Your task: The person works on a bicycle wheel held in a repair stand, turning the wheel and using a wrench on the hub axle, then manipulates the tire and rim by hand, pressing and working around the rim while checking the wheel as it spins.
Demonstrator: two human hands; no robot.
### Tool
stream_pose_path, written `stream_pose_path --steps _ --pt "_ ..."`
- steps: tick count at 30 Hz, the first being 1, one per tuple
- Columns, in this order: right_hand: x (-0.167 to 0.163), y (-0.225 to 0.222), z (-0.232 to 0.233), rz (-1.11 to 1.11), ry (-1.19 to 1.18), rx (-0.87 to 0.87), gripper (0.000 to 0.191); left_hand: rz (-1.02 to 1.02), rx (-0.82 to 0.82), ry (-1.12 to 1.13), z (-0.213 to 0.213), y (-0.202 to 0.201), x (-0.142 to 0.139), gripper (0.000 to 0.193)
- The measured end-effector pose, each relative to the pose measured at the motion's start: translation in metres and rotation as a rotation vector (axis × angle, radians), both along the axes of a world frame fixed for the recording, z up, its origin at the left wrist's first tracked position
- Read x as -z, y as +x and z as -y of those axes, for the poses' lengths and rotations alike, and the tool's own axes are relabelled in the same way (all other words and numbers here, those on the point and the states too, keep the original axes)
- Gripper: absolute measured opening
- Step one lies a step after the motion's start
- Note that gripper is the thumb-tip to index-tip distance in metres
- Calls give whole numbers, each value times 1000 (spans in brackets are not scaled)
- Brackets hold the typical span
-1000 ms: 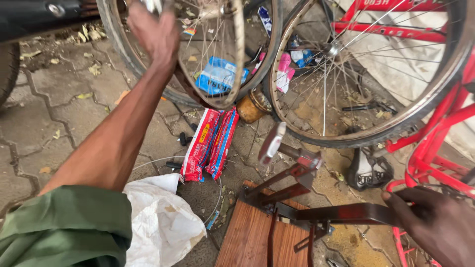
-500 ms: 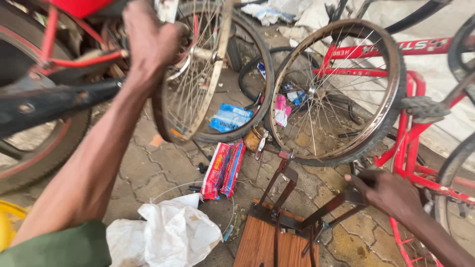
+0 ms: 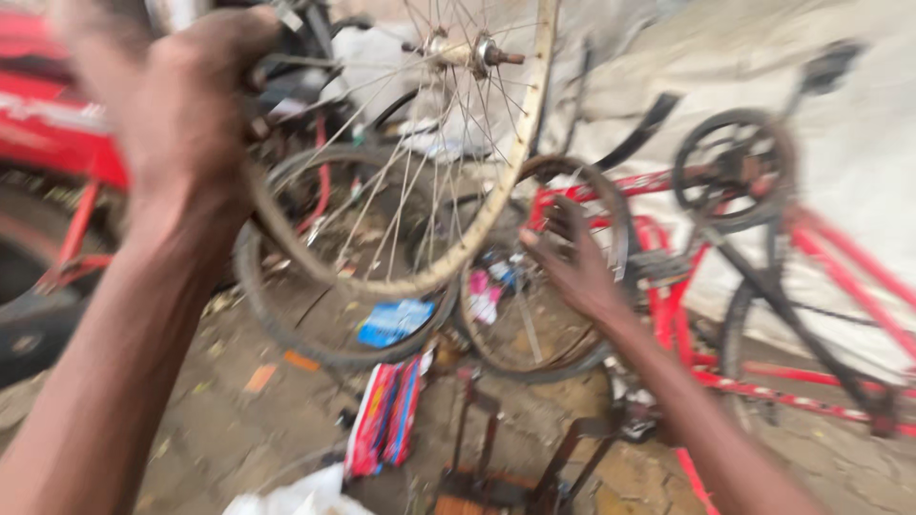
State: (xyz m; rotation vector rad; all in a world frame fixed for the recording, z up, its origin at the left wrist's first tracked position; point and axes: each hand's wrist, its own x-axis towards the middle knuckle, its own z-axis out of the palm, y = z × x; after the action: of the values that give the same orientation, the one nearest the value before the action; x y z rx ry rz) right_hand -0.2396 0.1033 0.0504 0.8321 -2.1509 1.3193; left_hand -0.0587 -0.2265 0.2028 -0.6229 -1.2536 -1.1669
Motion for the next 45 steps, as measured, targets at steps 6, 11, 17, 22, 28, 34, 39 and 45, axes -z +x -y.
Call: stream_pose_path --steps 6,11,17,22,28,34,39,45 --pt "-28 42 40 -60 -151 197 76 207 145 193 -68 53 -14 8" --pt "-27 88 12 -14 -84 234 73 209 273 251 -110 90 -4 12" --pt "-20 106 -15 -19 43 177 74 229 302 203 -135 104 9 13" --pt "0 108 -43 -302 -86 276 62 274 392 166 -152 125 17 13" --pt "-42 33 -111 -540 -105 -9 53 491 204 90 -169 158 46 20" --pt "-39 41 -130 356 -342 -263 35 303 255 -186 -193 156 82 17" --pt "-37 92 -129 596 -412 -219 26 205 399 -312 -235 158 117 16" --pt "-25 116 -117 726 -410 -170 18 241 510 -400 -271 165 183 22"
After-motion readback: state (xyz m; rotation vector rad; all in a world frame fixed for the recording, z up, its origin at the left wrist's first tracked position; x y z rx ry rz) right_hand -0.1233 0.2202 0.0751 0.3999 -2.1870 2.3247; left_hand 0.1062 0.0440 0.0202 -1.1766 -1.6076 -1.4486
